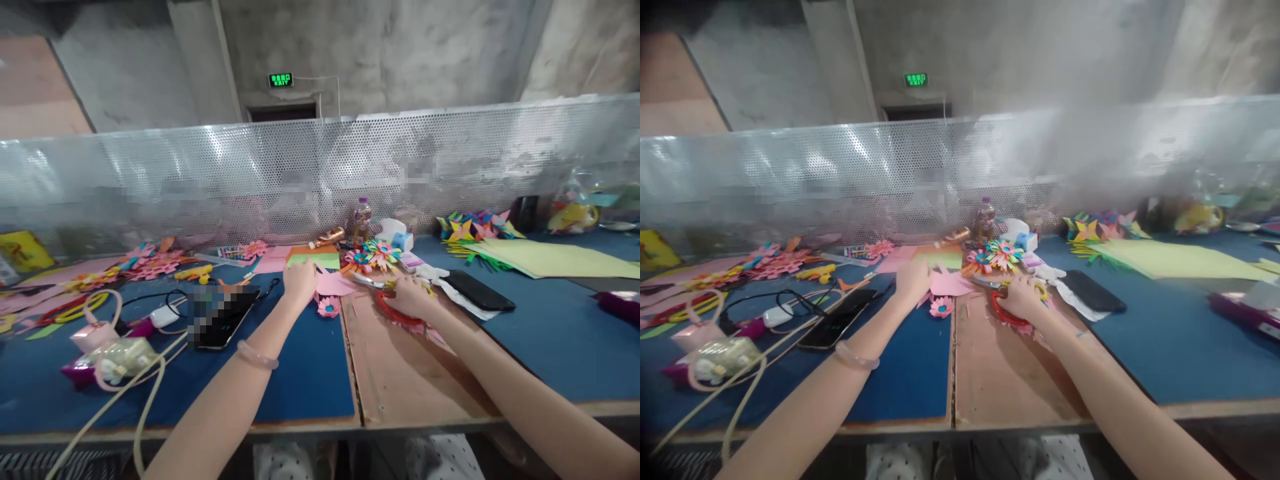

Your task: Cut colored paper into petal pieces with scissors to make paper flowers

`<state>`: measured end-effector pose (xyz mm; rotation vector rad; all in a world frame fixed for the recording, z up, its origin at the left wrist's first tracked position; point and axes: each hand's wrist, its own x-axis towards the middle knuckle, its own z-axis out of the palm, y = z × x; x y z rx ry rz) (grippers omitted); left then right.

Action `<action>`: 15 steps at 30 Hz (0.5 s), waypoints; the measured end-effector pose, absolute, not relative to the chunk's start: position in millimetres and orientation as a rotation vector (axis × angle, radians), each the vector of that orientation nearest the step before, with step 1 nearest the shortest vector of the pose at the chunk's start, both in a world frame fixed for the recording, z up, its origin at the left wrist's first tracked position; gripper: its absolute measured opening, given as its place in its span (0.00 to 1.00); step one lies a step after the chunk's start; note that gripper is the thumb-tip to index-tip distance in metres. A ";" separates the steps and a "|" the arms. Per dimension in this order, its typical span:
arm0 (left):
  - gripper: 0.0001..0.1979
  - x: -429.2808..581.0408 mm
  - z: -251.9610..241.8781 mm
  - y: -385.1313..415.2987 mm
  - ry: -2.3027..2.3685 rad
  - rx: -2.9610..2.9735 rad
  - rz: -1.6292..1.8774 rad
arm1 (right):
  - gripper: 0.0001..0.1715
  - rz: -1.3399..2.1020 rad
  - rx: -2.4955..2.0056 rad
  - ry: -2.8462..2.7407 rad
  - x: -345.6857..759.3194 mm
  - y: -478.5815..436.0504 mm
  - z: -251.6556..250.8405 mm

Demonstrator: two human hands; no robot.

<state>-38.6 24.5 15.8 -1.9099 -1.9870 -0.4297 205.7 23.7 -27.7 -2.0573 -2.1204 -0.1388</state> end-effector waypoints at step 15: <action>0.16 -7.3 37.2 -33.1 -1.891 -2.172 -0.251 | 0.23 -0.151 -1.808 -2.347 202.4 21.2 -36.0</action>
